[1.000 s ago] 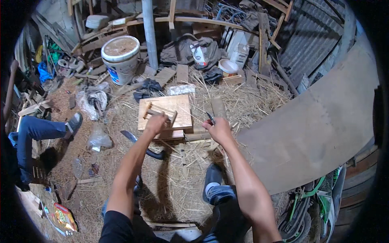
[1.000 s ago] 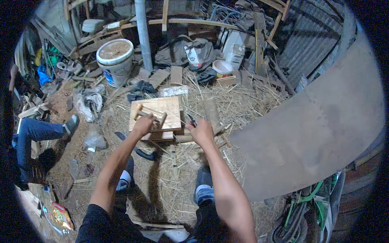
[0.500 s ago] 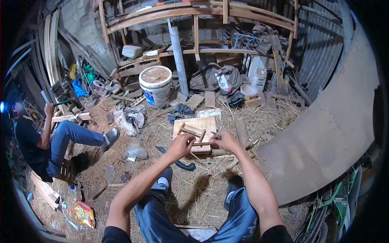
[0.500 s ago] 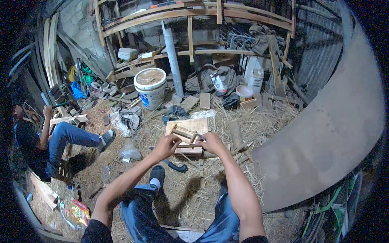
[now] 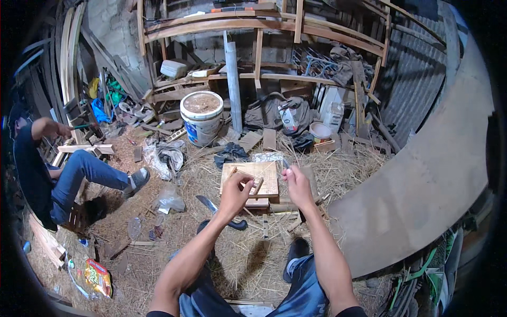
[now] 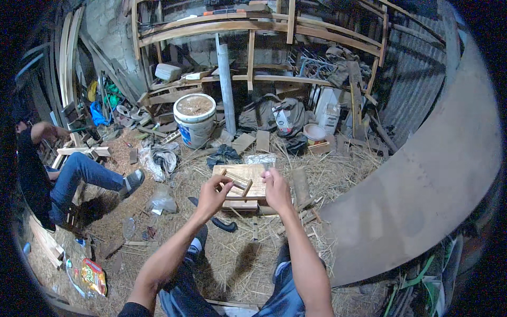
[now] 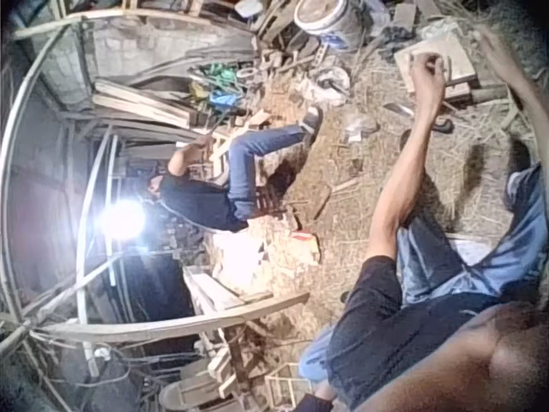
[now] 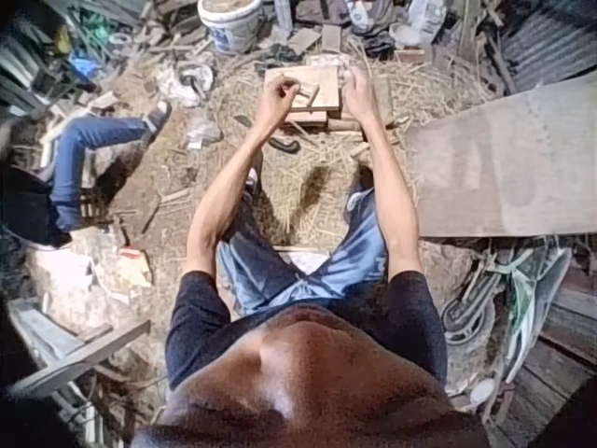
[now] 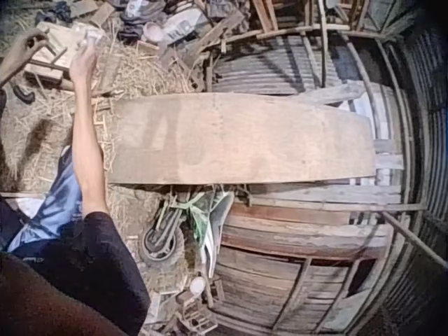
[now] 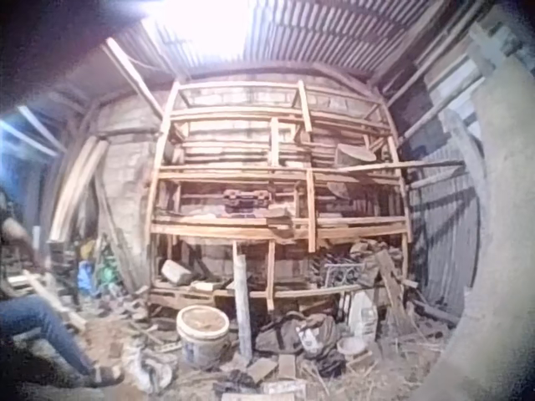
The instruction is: The person uses a knife to carve the tips of wooden sticks and then inserts them one by one into pre-drilled holes in a wooden base to build a small cage structure.
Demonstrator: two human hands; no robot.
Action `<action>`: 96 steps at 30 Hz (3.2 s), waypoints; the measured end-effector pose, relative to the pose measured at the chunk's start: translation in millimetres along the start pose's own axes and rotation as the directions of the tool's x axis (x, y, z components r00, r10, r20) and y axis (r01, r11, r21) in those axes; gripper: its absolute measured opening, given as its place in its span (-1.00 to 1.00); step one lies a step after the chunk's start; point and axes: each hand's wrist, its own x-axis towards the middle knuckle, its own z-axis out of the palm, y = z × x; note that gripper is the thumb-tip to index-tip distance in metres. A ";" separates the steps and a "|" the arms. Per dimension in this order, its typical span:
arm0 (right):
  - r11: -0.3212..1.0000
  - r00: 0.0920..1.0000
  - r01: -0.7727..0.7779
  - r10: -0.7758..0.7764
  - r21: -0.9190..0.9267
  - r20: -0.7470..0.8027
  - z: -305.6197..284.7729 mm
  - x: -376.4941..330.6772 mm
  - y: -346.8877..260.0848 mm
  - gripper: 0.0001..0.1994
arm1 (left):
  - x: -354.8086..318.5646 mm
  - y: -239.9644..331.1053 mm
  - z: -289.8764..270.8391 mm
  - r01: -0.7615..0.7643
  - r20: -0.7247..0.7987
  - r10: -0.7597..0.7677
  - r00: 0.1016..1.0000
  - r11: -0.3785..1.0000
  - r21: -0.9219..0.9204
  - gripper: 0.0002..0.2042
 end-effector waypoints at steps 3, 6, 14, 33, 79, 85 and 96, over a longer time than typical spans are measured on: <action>0.944 0.985 -0.147 0.113 0.297 0.130 2.7 -18.0 -38.2 -0.75 | 3.3 4.8 -7.8 -0.160 -0.019 0.161 0.987 0.986 0.048 -0.87; 0.778 0.925 -0.334 0.164 0.532 0.342 6.9 -30.9 -51.1 -0.73 | 0.2 18.4 -18.2 -0.091 0.013 0.091 0.996 0.995 -0.041 -0.87; 0.680 0.908 -0.378 0.139 0.628 0.396 17.6 -30.9 -53.1 -0.77 | -9.6 27.4 -15.2 -0.061 0.125 0.079 0.989 0.988 -0.145 -0.86; 0.683 0.874 -0.464 0.252 0.564 0.415 0.7 -33.5 -53.6 -0.81 | -17.7 33.0 -13.6 0.182 0.217 -0.142 0.966 0.967 -0.177 -0.85; 0.710 0.887 -0.312 0.455 0.632 -0.074 -56.6 -16.8 -19.8 -0.81 | -21.3 19.6 -34.0 0.017 0.016 -0.016 1.000 0.998 -0.053 -0.89; 0.697 0.922 -0.383 0.255 0.606 0.290 9.5 -36.3 -58.9 -0.78 | -19.5 29.4 -16.0 -0.135 -0.016 0.135 0.991 0.991 -0.018 -0.91; 0.614 0.877 -0.478 0.374 0.628 0.302 -11.2 -26.3 -52.3 -0.80 | -22.7 40.4 -15.4 -0.126 0.068 0.132 0.989 0.989 -0.084 -0.92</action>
